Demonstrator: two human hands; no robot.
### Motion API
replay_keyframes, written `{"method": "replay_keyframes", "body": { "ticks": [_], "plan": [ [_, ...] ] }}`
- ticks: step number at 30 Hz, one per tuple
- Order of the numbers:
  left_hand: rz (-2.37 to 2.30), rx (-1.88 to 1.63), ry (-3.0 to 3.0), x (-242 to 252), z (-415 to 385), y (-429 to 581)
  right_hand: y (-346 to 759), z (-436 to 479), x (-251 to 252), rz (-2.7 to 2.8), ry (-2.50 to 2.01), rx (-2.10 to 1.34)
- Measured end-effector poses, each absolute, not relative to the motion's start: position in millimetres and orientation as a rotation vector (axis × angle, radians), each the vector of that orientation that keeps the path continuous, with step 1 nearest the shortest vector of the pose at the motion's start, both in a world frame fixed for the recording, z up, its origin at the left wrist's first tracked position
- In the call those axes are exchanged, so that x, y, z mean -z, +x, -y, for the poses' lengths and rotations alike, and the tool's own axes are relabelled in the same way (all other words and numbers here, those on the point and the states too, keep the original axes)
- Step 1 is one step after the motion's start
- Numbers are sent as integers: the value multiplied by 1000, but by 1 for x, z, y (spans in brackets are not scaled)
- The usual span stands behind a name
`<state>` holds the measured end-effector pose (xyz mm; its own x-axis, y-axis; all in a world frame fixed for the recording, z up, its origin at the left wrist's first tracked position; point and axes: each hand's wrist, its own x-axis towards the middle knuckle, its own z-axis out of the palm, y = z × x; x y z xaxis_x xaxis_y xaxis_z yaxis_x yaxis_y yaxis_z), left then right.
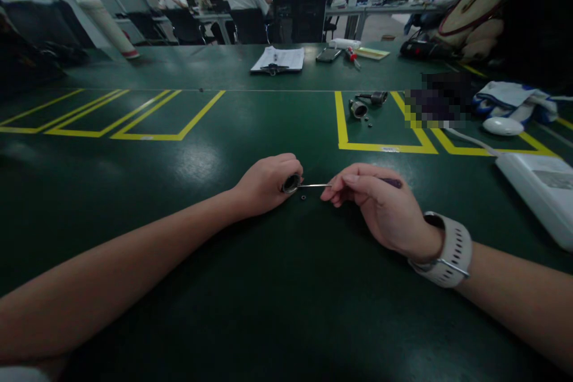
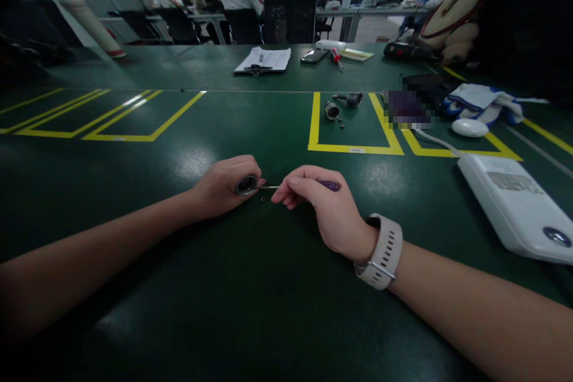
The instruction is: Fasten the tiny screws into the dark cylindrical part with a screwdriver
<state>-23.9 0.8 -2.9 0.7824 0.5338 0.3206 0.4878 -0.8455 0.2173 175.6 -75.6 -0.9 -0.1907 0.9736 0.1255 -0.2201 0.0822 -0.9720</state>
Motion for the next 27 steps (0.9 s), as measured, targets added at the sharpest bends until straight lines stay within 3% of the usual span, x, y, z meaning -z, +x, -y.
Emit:
{"method": "replay_keyframes", "body": {
  "ticks": [10,15,22,27],
  "plan": [
    [-866,-609,2832,2,0,-23,172,81,-11,1711,-941,-1329],
    [-840,-655,2820,2,0,-23,172,82,-10,1649,-914,-1365],
    [-836,-582,2852,3,-1,-23,170,84,-13,1616,-1017,-1166],
    [-784,-565,2880,2,-1,-24,171,80,-7,1533,-1001,-1311]
  ]
}}
